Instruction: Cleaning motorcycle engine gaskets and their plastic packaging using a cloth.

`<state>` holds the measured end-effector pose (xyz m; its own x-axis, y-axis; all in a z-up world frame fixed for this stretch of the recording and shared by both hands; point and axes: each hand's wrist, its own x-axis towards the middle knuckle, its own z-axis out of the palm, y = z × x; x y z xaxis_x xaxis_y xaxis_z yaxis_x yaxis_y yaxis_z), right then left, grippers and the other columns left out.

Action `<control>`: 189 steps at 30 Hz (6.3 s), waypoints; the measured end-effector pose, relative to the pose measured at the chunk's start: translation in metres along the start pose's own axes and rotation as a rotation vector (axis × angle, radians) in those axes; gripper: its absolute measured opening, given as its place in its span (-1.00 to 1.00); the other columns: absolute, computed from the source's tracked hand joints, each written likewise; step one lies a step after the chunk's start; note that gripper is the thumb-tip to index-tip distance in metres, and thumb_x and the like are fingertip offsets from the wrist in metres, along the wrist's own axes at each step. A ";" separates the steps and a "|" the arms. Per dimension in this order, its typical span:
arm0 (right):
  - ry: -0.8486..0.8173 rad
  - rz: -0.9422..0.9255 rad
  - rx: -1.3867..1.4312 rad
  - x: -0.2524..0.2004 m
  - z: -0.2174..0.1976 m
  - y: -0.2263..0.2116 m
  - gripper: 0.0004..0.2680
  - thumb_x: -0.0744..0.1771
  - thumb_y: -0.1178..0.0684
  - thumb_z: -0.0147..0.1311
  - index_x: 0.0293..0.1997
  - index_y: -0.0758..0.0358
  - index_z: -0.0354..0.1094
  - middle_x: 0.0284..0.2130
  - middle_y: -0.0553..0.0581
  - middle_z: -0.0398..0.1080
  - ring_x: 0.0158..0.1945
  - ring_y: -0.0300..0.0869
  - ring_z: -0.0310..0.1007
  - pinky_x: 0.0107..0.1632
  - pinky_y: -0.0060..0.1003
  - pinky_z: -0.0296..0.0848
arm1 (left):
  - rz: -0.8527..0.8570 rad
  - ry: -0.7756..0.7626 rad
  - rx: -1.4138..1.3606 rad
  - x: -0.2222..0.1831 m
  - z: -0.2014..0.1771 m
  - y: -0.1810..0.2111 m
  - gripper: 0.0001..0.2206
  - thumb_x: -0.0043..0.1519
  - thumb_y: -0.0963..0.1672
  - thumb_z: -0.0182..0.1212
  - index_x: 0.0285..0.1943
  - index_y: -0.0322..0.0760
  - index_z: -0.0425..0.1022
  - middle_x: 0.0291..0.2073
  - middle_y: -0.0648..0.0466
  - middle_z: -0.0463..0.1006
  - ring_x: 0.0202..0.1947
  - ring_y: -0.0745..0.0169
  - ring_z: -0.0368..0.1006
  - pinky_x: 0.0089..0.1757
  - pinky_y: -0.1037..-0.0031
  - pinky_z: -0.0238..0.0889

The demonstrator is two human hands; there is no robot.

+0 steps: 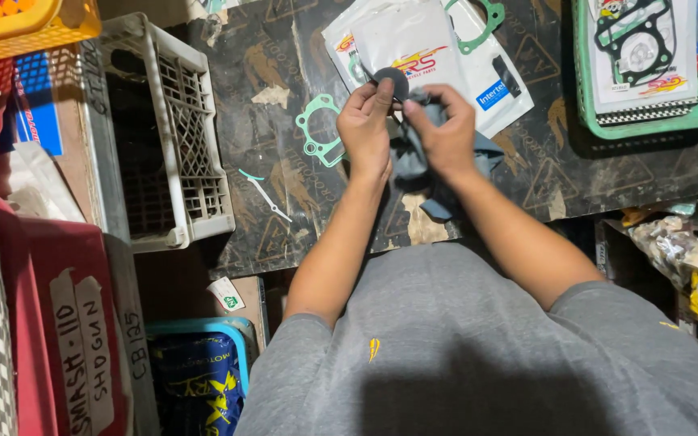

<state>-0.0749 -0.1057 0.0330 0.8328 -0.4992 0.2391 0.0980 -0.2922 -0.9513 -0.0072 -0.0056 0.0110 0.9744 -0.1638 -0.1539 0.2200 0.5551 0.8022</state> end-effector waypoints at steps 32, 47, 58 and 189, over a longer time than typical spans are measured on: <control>-0.257 -0.034 0.019 0.019 -0.068 -0.006 -0.87 0.37 0.20 0.28 -0.09 0.45 0.44 -0.30 0.17 0.48 -0.32 -0.25 0.35 -0.18 -0.43 0.36 | 0.725 -0.443 1.091 -0.019 0.020 0.038 -0.81 0.27 -0.04 0.18 -0.18 -0.21 0.57 -0.25 0.16 0.52 -0.09 0.20 0.32 0.04 0.34 0.13; -0.105 -0.127 0.025 0.008 -0.061 0.024 -0.79 0.43 0.03 0.16 -0.15 0.42 0.26 -0.28 0.21 0.43 -0.25 -0.14 0.35 -0.06 -0.30 0.35 | 0.375 -0.320 0.664 -0.003 0.013 0.044 -0.62 0.43 0.08 -0.19 -0.11 -0.24 0.37 -0.58 0.16 0.41 -0.59 0.36 0.48 -0.51 0.52 0.40; -0.378 -0.122 -0.055 0.029 -0.083 -0.014 -0.95 0.39 0.28 0.15 -0.16 0.44 0.36 -0.33 0.18 0.46 -0.33 -0.20 0.34 -0.18 -0.37 0.33 | 0.320 -0.704 0.997 -0.031 0.044 0.073 -0.76 0.33 -0.10 0.05 -0.30 -0.37 0.51 -0.61 0.03 0.53 -0.68 0.24 0.29 -0.50 0.42 0.18; 0.320 -0.248 -0.019 -0.015 -0.045 -0.009 -0.82 0.44 0.19 0.02 0.13 0.50 0.32 0.02 0.33 0.45 0.00 -0.02 0.46 0.14 -0.22 0.43 | 0.564 -0.375 1.115 -0.034 0.041 0.079 -0.94 0.22 -0.17 0.20 -0.23 -0.26 0.55 -0.34 0.09 0.52 -0.29 0.12 0.46 -0.18 0.38 0.34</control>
<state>-0.1128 -0.1330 0.0465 0.5733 -0.6394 0.5123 0.2619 -0.4495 -0.8540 -0.0246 0.0100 0.1031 0.8074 -0.4485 0.3833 -0.5455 -0.3203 0.7745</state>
